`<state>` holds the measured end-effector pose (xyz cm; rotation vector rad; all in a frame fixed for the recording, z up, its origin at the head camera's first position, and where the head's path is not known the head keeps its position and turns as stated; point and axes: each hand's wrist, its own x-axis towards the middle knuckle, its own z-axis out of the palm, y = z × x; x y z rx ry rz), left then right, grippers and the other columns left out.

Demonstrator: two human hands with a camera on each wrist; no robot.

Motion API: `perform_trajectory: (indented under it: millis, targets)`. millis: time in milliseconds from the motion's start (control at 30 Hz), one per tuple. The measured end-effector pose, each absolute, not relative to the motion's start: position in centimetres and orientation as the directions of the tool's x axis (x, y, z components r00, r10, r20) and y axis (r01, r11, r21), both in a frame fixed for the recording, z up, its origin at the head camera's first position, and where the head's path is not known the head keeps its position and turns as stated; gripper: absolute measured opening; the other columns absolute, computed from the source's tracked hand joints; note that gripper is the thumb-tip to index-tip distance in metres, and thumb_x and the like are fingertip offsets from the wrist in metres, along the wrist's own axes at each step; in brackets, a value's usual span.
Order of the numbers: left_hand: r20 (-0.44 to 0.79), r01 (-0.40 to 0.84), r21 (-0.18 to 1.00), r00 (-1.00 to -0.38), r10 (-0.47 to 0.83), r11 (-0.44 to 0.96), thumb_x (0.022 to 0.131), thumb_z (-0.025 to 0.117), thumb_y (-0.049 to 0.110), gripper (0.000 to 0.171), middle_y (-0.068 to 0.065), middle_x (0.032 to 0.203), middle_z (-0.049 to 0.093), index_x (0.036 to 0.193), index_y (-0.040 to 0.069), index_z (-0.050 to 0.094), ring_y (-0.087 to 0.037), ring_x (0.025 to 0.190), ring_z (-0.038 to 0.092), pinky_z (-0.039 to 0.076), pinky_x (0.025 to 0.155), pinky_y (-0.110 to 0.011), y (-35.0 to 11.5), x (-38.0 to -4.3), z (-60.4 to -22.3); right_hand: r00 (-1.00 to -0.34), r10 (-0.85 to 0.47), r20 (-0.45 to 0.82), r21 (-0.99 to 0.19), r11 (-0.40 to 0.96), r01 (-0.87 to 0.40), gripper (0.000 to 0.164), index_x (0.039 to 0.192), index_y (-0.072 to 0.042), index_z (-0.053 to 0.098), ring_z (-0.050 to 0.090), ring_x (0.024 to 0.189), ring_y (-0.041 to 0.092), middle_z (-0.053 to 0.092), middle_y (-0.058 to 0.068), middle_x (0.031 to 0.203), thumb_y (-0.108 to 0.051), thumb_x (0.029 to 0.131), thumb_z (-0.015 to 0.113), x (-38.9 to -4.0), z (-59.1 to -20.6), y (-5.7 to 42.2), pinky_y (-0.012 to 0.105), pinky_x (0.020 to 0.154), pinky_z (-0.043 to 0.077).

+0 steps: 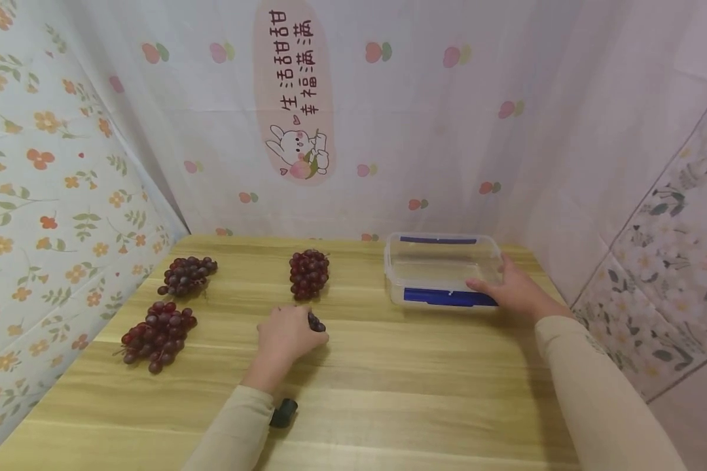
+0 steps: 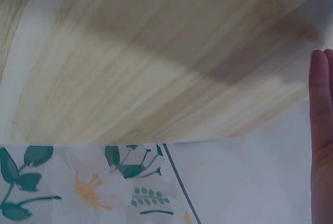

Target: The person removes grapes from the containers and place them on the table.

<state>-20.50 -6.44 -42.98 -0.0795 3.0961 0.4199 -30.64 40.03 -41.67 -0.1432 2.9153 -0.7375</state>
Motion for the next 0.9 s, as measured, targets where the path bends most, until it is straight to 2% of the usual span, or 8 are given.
perform_trajectory:
  millis: [100,267,367,533,700,900]
  targets:
    - [-0.015,-0.046,0.245,-0.999,-0.043,0.968,0.079,0.083,0.053,0.051,-0.011,0.109,0.071,0.115,0.018,0.073,-0.038,0.106,0.064,0.054,0.076,-0.058,-6.5,-20.7,-43.1,-0.986,-0.130,-0.107,-0.463,0.884,-0.066,0.126,0.163,0.013,-0.013,0.032,0.143,0.069,0.028,0.050,0.158,-0.071,0.099,0.057,-30.5,-41.5,40.1,0.079,0.115,0.031]
    - [-0.057,-0.016,0.217,-0.998,-0.004,0.976,0.082,0.079,0.070,0.084,-0.016,0.142,0.065,0.146,0.018,0.063,-0.045,0.126,0.061,0.056,0.084,-0.064,-6.3,-20.8,-43.2,-0.983,-0.131,-0.125,-0.432,0.900,-0.065,0.125,0.164,0.011,-0.013,0.033,0.142,0.071,0.025,0.052,0.158,-0.073,0.100,0.054,-30.1,-40.8,40.2,0.081,0.113,0.033]
    - [-0.061,-0.005,0.223,-0.998,0.009,0.975,0.081,0.075,0.079,0.096,-0.017,0.151,0.058,0.153,0.019,0.056,-0.047,0.130,0.059,0.057,0.085,-0.065,-6.3,-20.8,-42.9,-0.982,-0.137,-0.132,-0.418,0.906,-0.070,0.124,0.164,0.011,-0.013,0.033,0.142,0.071,0.026,0.052,0.159,-0.073,0.100,0.053,-30.0,-40.4,40.4,0.081,0.113,0.033]
    - [-0.060,0.017,0.270,-0.998,0.034,0.963,0.082,0.070,0.083,0.096,-0.018,0.152,0.057,0.152,0.019,0.057,-0.048,0.130,0.061,0.056,0.088,-0.066,-6.8,-20.7,-42.2,-0.979,-0.138,-0.150,-0.396,0.916,-0.068,0.123,0.163,0.011,-0.015,0.031,0.142,0.072,0.024,0.052,0.158,-0.073,0.101,0.051,-29.9,-40.3,41.3,0.081,0.113,0.032]
    - [-0.088,0.043,0.338,-0.993,0.077,0.940,0.089,0.065,0.080,0.092,-0.023,0.157,0.054,0.154,0.015,0.056,-0.050,0.135,0.059,0.057,0.096,-0.065,-7.8,-21.1,-41.6,-0.977,-0.142,-0.161,-0.420,0.905,-0.062,0.124,0.162,0.009,-0.021,0.025,0.145,0.072,0.022,0.052,0.160,-0.071,0.102,0.052,-30.0,-40.5,42.4,0.082,0.114,0.029]
    - [-0.129,0.064,0.412,-0.983,0.127,0.909,0.097,0.059,0.074,0.087,-0.020,0.159,0.053,0.155,0.010,0.054,-0.041,0.140,0.059,0.055,0.105,-0.061,-8.9,-21.9,-40.8,-0.973,-0.159,-0.165,-0.413,0.907,-0.079,0.124,0.160,0.011,-0.022,0.017,0.147,0.074,0.006,0.053,0.162,-0.069,0.102,0.052,-30.3,-39.9,43.5,0.082,0.115,0.025]
